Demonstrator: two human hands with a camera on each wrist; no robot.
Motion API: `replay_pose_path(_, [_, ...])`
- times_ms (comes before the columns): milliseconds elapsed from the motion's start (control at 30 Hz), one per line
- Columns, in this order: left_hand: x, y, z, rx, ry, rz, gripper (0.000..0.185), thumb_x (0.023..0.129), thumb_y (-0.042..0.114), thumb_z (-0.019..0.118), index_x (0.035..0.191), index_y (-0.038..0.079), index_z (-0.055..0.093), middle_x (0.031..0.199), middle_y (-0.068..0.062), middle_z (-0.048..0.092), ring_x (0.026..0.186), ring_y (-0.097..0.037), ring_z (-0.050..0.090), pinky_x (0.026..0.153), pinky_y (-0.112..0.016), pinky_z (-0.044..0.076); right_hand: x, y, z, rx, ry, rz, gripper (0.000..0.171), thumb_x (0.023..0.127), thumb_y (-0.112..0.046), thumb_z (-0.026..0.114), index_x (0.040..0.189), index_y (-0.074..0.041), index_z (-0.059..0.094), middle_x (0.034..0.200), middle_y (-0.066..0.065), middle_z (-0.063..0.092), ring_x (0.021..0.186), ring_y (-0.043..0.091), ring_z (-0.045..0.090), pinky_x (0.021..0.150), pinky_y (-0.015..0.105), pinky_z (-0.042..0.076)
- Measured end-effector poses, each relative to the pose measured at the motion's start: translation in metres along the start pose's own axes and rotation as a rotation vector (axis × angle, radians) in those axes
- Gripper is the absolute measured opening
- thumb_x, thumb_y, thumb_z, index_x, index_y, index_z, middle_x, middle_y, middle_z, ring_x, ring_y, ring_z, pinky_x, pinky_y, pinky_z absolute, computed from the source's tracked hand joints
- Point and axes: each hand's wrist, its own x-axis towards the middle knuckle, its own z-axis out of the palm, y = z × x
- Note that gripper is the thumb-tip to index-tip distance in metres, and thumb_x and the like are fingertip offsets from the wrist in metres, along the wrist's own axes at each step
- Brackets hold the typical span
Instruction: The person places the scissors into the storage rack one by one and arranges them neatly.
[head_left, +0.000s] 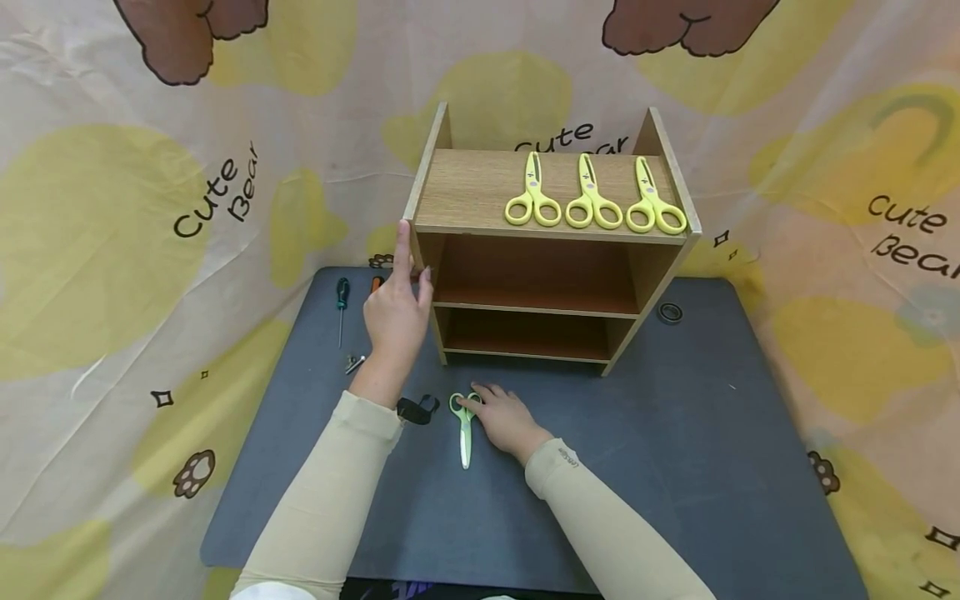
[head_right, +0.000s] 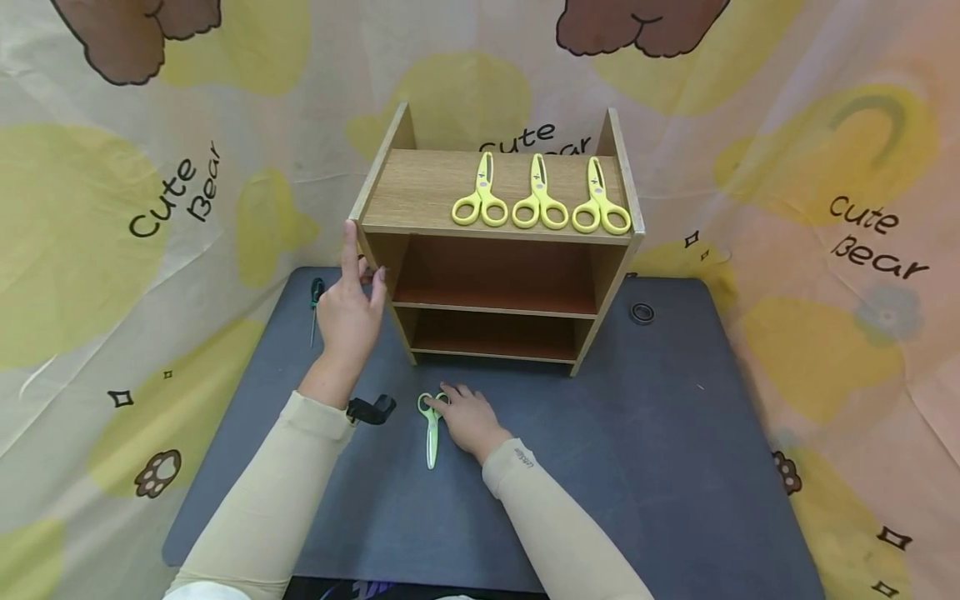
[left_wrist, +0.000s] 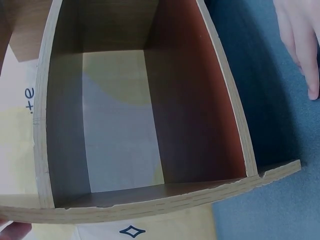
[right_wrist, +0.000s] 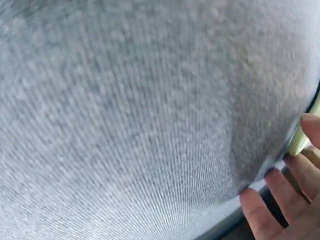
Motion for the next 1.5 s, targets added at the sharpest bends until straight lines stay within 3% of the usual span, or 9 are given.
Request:
replay_pose_path(133, [0.000, 0.001, -0.001, -0.006, 0.004, 0.003, 0.066, 0.109, 0.021, 0.058, 0.166, 0.019, 0.023, 0.124, -0.018, 0.073, 0.049, -0.029, 0.048, 0.050, -0.042, 0.037, 0.001, -0.001, 0.007, -0.043, 0.075, -0.013, 0.043, 0.110, -0.014, 0.048, 0.149, -0.027, 0.061, 0.154, 0.009, 0.053, 0.141, 0.031, 0.049, 0.108, 0.053, 0.045])
replay_pose_path(300, [0.000, 0.002, -0.001, -0.007, 0.007, 0.003, 0.066, 0.109, 0.021, 0.058, 0.166, 0.020, 0.023, 0.123, -0.019, 0.073, 0.050, -0.030, 0.048, 0.051, -0.043, 0.038, 0.003, 0.002, 0.016, -0.108, 0.191, -0.043, 0.032, 0.104, -0.012, 0.060, 0.130, -0.023, 0.074, 0.124, 0.004, 0.066, 0.115, 0.022, 0.061, 0.097, 0.041, 0.053])
replay_pose_path(467, [0.001, 0.002, 0.000, 0.002, 0.004, -0.001, 0.067, 0.109, 0.021, 0.058, 0.166, 0.021, 0.022, 0.123, -0.019, 0.073, 0.051, -0.030, 0.049, 0.051, -0.045, 0.040, 0.002, 0.004, 0.017, -0.118, 0.246, -0.051, 0.026, 0.102, -0.010, 0.065, 0.122, -0.023, 0.076, 0.107, 0.002, 0.064, 0.096, 0.018, 0.060, 0.083, 0.033, 0.054])
replay_pose_path(633, [0.000, 0.003, 0.001, 0.001, -0.003, -0.002, 0.067, 0.109, 0.021, 0.057, 0.166, 0.019, 0.022, 0.122, -0.019, 0.074, 0.050, -0.030, 0.049, 0.051, -0.045, 0.040, -0.002, 0.005, 0.011, -0.082, 0.233, -0.044, 0.023, 0.101, -0.012, 0.070, 0.121, -0.022, 0.076, 0.101, 0.003, 0.059, 0.085, 0.017, 0.053, 0.074, 0.030, 0.051])
replay_pose_path(900, [0.000, 0.002, 0.001, 0.004, 0.017, 0.001, 0.066, 0.109, 0.021, 0.057, 0.166, 0.018, 0.023, 0.114, -0.019, 0.075, 0.050, -0.030, 0.048, 0.051, -0.044, 0.039, -0.008, 0.005, -0.004, 0.150, 0.186, -0.017, 0.031, 0.093, -0.014, 0.081, 0.123, -0.015, 0.071, 0.107, 0.006, 0.061, 0.092, 0.021, 0.062, 0.083, 0.037, 0.053])
replay_pose_path(1100, [-0.001, 0.002, -0.001, 0.002, 0.015, -0.015, 0.067, 0.109, 0.019, 0.058, 0.166, 0.018, 0.024, 0.113, -0.020, 0.075, 0.050, -0.031, 0.049, 0.051, -0.046, 0.041, -0.009, 0.001, -0.013, 0.222, 0.251, -0.042, 0.035, 0.091, -0.013, 0.083, 0.114, -0.014, 0.056, 0.104, 0.003, 0.069, 0.096, 0.021, 0.065, 0.087, 0.039, 0.053])
replay_pose_path(1500, [-0.001, 0.002, 0.001, 0.000, 0.024, 0.014, 0.064, 0.110, 0.021, 0.056, 0.165, 0.018, 0.024, 0.092, -0.020, 0.071, 0.050, -0.031, 0.047, 0.050, -0.044, 0.038, -0.019, -0.005, -0.018, 0.352, 0.378, -0.123, 0.027, 0.091, -0.010, 0.081, 0.116, -0.016, 0.072, 0.110, -0.002, 0.072, 0.099, 0.016, 0.071, 0.086, 0.034, 0.057])
